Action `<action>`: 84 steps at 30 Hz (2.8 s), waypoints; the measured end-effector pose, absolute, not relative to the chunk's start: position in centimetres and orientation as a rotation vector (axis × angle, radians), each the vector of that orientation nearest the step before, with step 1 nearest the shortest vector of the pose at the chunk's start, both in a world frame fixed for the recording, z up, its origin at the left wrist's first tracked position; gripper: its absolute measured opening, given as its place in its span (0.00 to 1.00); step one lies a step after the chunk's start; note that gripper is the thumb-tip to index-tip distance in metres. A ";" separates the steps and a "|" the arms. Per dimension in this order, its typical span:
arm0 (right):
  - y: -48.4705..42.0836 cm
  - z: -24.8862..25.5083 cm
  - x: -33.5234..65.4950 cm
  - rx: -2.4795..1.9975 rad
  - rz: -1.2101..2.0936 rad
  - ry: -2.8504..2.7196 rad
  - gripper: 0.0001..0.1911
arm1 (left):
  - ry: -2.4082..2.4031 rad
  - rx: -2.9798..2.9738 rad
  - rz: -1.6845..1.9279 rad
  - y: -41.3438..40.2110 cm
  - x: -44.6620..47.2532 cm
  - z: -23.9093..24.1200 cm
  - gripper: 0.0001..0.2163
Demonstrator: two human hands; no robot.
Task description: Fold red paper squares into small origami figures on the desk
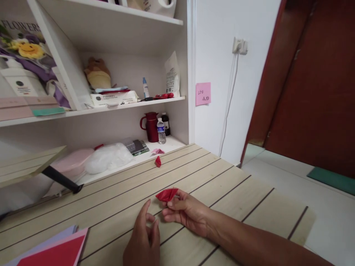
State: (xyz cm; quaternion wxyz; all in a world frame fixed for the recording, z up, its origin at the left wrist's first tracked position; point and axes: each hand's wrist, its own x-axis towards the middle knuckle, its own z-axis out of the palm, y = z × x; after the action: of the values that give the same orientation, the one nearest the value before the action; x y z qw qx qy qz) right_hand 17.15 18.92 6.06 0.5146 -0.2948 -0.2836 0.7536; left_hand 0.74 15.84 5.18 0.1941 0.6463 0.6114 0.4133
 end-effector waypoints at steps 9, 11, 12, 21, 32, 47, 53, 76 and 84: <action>19.0 5.9 17.4 -0.740 1.756 -0.718 0.21 | 1.696 1.745 1.144 15.7 0.6 4.9 0.18; 19.0 5.9 17.4 -0.741 1.749 -0.728 0.21 | 1.702 1.740 1.131 15.7 0.5 4.8 0.18; 19.0 5.9 17.4 -0.743 1.745 -0.732 0.21 | 1.703 1.735 1.129 15.7 0.5 4.7 0.18; 18.7 5.8 17.6 -0.727 1.785 -0.808 0.21 | 1.524 1.685 1.342 15.9 0.6 4.3 0.18; 18.2 6.0 17.9 -0.698 1.856 -0.862 0.19 | 1.462 1.665 1.328 15.6 0.8 4.3 0.21; 17.9 6.0 18.0 -0.682 1.933 -0.970 0.17 | 1.417 1.546 1.161 15.4 0.7 4.8 0.25; 17.7 6.0 17.8 -0.737 1.901 -0.995 0.23 | 1.327 1.654 1.072 16.0 0.1 3.9 0.22; 16.9 6.2 17.4 -0.840 1.751 -1.359 0.32 | 1.443 1.443 1.121 15.3 1.2 5.9 0.11; 16.4 6.3 17.4 -1.081 1.073 -1.626 0.28 | 1.415 1.212 1.184 15.5 1.0 6.4 0.13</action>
State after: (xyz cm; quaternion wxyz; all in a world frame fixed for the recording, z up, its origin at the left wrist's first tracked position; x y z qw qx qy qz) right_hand 17.35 16.38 6.32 0.4413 -0.4354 -0.6549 0.4321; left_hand 0.95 15.53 6.42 0.4503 0.4901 0.5725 0.4788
